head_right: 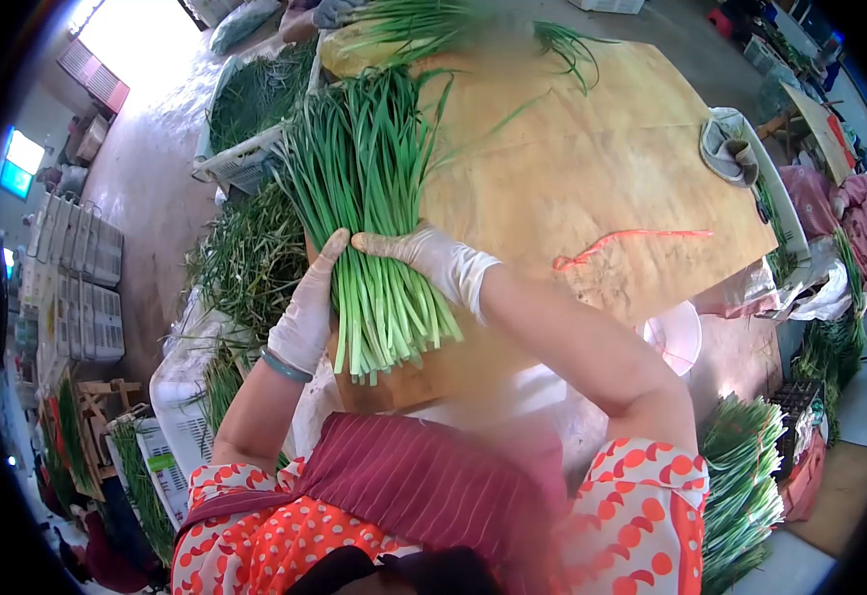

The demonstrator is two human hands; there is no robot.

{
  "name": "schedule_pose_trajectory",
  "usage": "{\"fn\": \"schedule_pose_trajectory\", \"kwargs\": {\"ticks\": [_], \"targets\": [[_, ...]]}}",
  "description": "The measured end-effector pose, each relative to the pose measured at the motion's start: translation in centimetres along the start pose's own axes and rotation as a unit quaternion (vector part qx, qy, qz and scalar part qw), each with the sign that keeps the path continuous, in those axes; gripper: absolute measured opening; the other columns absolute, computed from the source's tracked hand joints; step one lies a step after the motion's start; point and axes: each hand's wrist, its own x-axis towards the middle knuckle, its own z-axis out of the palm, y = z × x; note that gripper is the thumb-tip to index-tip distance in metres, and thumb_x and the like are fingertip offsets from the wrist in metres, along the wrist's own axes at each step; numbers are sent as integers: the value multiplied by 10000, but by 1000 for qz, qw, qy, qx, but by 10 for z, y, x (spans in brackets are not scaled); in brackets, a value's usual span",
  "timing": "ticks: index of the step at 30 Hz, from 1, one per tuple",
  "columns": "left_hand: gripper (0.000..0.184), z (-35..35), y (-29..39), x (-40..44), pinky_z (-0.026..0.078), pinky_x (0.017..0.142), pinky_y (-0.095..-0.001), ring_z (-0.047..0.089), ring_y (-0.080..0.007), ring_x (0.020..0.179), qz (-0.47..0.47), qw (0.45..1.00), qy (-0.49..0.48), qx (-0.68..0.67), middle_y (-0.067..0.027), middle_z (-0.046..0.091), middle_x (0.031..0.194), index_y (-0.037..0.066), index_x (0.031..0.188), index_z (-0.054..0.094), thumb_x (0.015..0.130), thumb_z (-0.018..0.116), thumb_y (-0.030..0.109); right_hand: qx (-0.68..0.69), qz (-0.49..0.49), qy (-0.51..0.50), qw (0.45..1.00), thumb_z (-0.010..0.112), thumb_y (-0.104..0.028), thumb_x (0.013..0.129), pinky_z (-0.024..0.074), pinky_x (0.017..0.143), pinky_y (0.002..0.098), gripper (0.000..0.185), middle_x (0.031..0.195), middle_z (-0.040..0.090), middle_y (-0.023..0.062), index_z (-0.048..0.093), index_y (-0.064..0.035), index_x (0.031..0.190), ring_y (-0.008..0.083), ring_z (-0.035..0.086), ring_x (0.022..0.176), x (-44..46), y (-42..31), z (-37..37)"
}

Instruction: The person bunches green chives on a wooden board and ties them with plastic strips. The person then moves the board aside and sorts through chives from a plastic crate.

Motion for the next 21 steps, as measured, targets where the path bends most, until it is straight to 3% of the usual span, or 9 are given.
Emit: {"fn": "schedule_pose_trajectory", "kwargs": {"ticks": [3,5,7,9,11,14,19,20,21], "targets": [[526,2,0,-6,485,865,-335,594,-186,940,33,999,-3,18,-71,596,1078,56,1212,497,802,691,322,-27,-53,-12,998,787,-223,708,490,871,330,580,1088,621,68,525,-80,1205,185,593,990,-2,3,3],[581,4,6,-7,463,891,-327,568,-182,992,133,988,-33,75,-70,569,1126,36,1227,474,780,712,320,-86,-184,-40,978,773,-216,728,462,905,318,572,1110,607,47,516,-71,1218,165,562,1031,-13,-5,10],[620,12,18,-9,451,905,-324,553,-181,1020,170,980,-46,96,-70,554,1154,24,1234,460,761,729,321,-104,-191,-49,975,789,-167,707,444,926,316,638,1140,585,48,476,-63,1253,160,541,1058,-11,-13,11],[548,18,34,-9,426,902,-312,553,-169,993,233,959,-75,140,-39,584,1089,38,1177,518,720,760,218,-208,-345,15,915,812,-103,667,446,929,324,729,1159,568,56,428,-61,1286,164,537,1065,-5,-21,12],[567,26,50,-2,439,879,-309,560,-163,977,253,954,-74,145,-36,588,1081,36,1161,528,690,781,223,-219,-318,-4,922,825,-56,634,446,933,325,789,1176,556,62,402,-61,1300,169,529,1079,-1,-40,12],[665,26,71,13,468,841,-316,571,-153,955,374,894,-94,229,-39,599,1062,37,1159,521,599,848,191,-196,-381,-79,900,829,-53,628,461,912,314,751,1185,556,49,441,-57,1271,154,527,1076,3,-64,16],[638,24,89,31,465,855,-319,568,-162,976,427,849,-152,270,-52,599,1070,44,1144,532,604,843,179,-276,-411,-58,867,859,-107,592,458,909,308,744,1172,565,48,485,-42,1232,138,531,1061,-3,-87,12],[613,17,92,38,462,864,-315,566,-161,985,568,637,-113,509,-50,599,1077,42,1139,539,619,833,175,-316,-395,-45,861,867,-125,582,461,900,304,730,1146,581,50,505,-33,1209,134,540,1041,-4,-90,8],[571,11,82,41,459,867,-310,563,-160,989,581,526,-92,614,-44,599,1081,39,1135,545,646,813,161,-316,-403,-40,858,867,-125,582,461,900,304,730,1146,581,50,505,-33,1209,134,540,1041,5,-85,-2]]}}
